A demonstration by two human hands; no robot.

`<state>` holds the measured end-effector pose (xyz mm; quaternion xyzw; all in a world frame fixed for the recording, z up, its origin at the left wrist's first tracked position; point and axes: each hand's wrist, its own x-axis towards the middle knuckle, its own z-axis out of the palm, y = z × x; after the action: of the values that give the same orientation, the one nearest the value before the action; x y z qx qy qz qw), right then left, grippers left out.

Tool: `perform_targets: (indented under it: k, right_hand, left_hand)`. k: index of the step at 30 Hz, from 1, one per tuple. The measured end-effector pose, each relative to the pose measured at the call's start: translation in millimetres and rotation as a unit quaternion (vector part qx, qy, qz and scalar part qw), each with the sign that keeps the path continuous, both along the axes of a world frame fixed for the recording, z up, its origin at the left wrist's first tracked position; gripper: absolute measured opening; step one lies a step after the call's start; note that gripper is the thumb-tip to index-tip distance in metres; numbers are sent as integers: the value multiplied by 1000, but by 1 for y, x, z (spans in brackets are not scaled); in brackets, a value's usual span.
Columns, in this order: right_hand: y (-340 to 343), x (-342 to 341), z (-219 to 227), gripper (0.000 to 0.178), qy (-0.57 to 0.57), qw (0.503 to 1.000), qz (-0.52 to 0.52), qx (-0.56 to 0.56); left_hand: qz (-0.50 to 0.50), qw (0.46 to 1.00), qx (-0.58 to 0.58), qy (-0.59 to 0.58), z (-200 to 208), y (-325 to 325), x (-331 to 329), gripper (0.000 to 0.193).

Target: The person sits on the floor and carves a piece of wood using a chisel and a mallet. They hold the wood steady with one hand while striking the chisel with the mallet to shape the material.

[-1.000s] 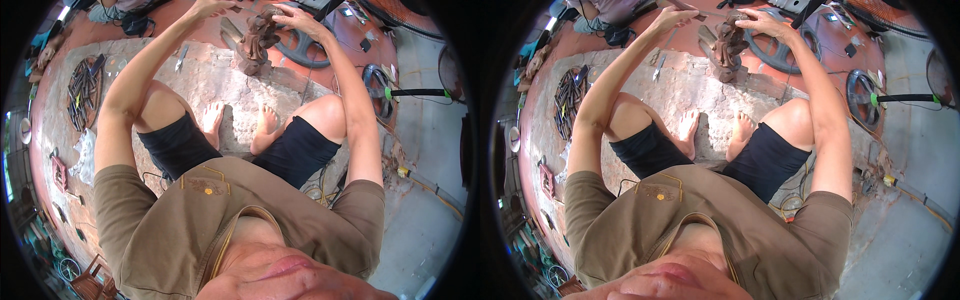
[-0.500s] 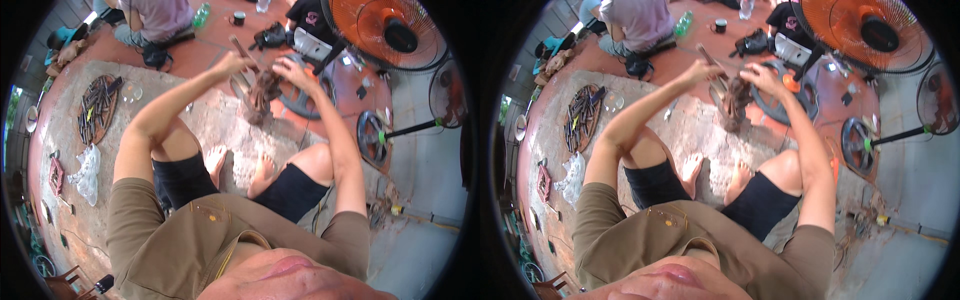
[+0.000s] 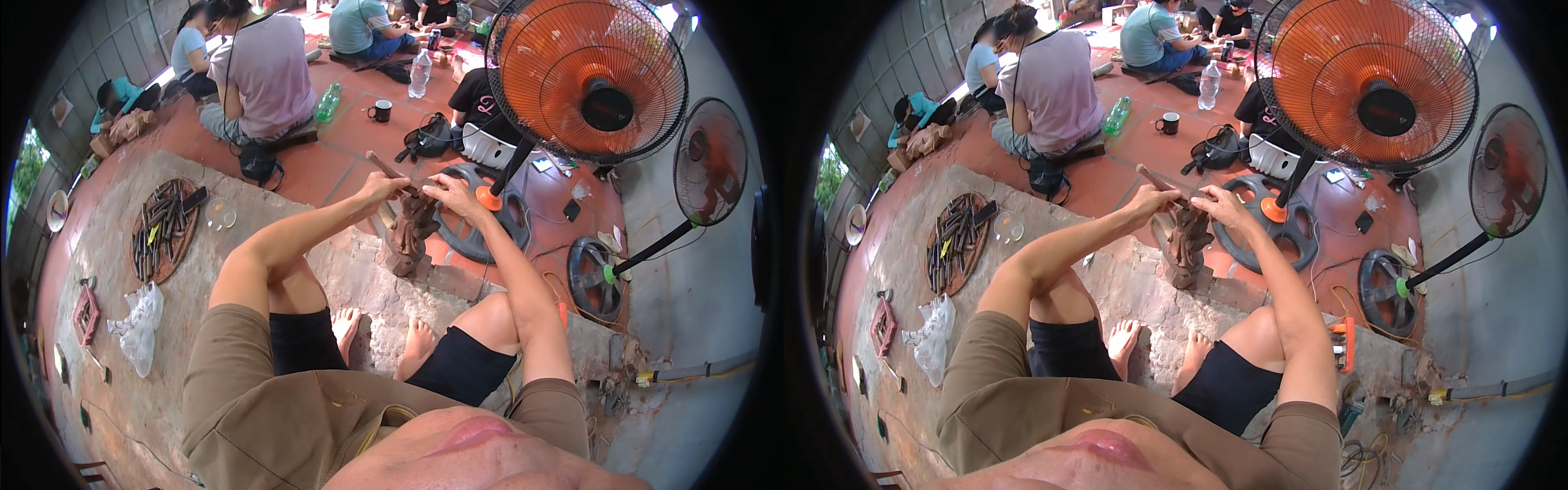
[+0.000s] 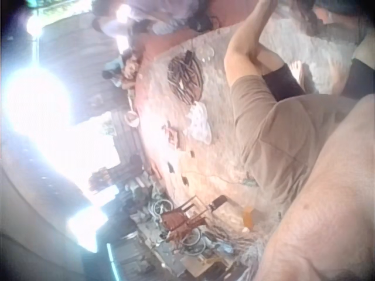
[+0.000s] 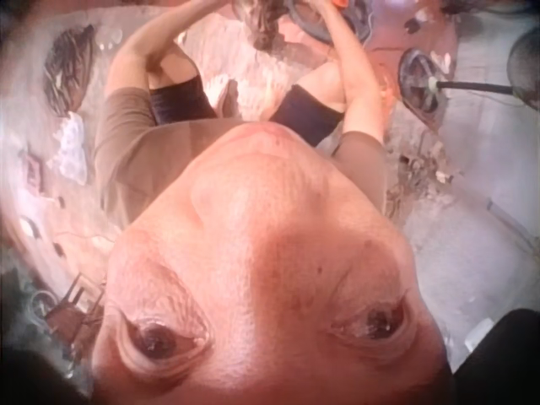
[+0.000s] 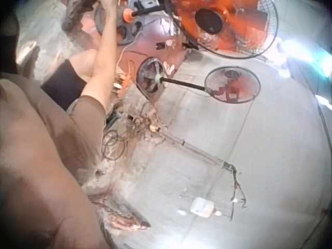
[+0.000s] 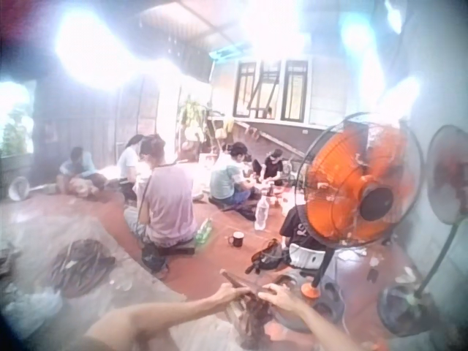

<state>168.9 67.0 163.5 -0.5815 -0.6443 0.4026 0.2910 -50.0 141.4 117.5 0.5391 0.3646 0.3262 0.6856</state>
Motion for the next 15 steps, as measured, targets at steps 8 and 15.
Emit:
perform_targets:
  k: [8, 15]
  right_hand:
    - [1, 4, 0, 57, -4, 1000, -2, -29]
    - [-1, 5, -3, 59, -6, 999, 22, -31]
  left_hand:
    - [-29, 999, -8, 18, -10, -3, 11, 20]
    - [-36, 996, 31, 71, -4, 1, 11, 26]
